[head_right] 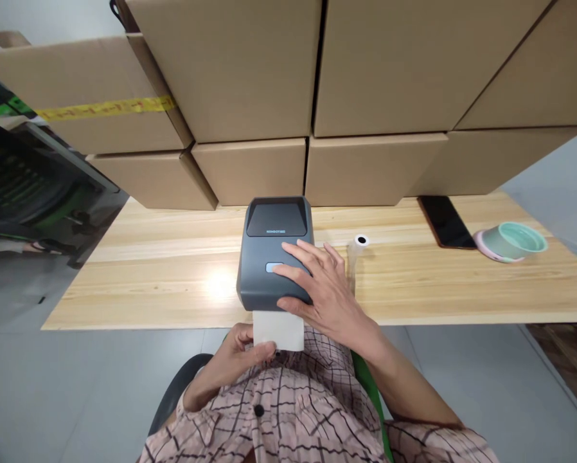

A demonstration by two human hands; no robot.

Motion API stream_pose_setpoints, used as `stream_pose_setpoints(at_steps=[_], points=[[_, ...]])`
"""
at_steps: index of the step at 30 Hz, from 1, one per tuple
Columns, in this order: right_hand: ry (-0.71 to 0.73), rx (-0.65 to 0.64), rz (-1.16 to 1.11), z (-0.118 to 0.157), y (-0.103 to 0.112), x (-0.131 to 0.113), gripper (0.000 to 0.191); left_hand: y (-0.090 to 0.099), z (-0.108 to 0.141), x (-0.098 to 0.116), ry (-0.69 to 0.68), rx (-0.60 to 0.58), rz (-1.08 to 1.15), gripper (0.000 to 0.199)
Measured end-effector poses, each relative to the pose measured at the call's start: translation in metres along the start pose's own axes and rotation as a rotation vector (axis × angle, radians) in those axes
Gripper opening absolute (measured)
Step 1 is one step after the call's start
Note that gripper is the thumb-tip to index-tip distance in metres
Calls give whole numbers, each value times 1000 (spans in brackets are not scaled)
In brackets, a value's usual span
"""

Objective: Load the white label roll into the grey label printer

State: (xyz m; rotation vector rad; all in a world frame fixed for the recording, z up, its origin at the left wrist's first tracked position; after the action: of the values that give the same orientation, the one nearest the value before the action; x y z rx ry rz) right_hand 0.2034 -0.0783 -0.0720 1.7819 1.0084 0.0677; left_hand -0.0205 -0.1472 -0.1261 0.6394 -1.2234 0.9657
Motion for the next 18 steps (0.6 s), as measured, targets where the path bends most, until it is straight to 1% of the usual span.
stream_pose_setpoints(at_steps=[1, 2, 3, 4, 6, 7, 8, 10, 11, 12, 15, 18], points=[[-33, -13, -61, 6, 0, 2, 55, 2, 3, 1, -30, 13, -42, 44], [-85, -14, -123, 13, 0, 3, 65, 4, 5, 0, -75, 70, -74, 44], [-149, -4, -179, 19, 1, 4, 75, 7, 7, 0, -142, 174, -91, 44], [-218, 7, -227, 26, 2, 5, 82, 10, 9, 0, -226, 313, -99, 42], [-319, 14, -294, 38, 3, 5, 87, 15, 8, 0, -377, 583, -105, 30], [-344, 8, -313, 42, 3, 4, 86, 16, 5, 0, -410, 654, -120, 28], [-357, 0, -324, 45, 2, 3, 85, 15, 1, 1, -412, 671, -142, 37], [-367, -8, -328, 48, 0, 1, 83, 12, -9, 2, -375, 606, -191, 57], [-371, -4, -325, 49, -2, 0, 82, 11, -13, 2, -368, 575, -209, 61], [-378, 1, -321, 50, -4, -1, 81, 9, -16, 1, -373, 563, -217, 63], [-413, 6, -342, 52, -7, -1, 82, 6, -20, -3, -395, 580, -196, 61], [-437, 4, -404, 54, -5, 0, 86, 7, -20, -7, -403, 561, -173, 62]])
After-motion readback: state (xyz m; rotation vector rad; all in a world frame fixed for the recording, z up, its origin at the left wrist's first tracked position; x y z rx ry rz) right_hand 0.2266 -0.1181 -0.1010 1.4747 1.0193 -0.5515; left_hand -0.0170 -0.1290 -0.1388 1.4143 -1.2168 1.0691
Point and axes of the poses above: each hand's wrist, its own z-axis away from the middle knuckle, its own y-axis out of the back of the hand, x = y × z, the point moved 1 cm from there along -z, towards the middle knuckle
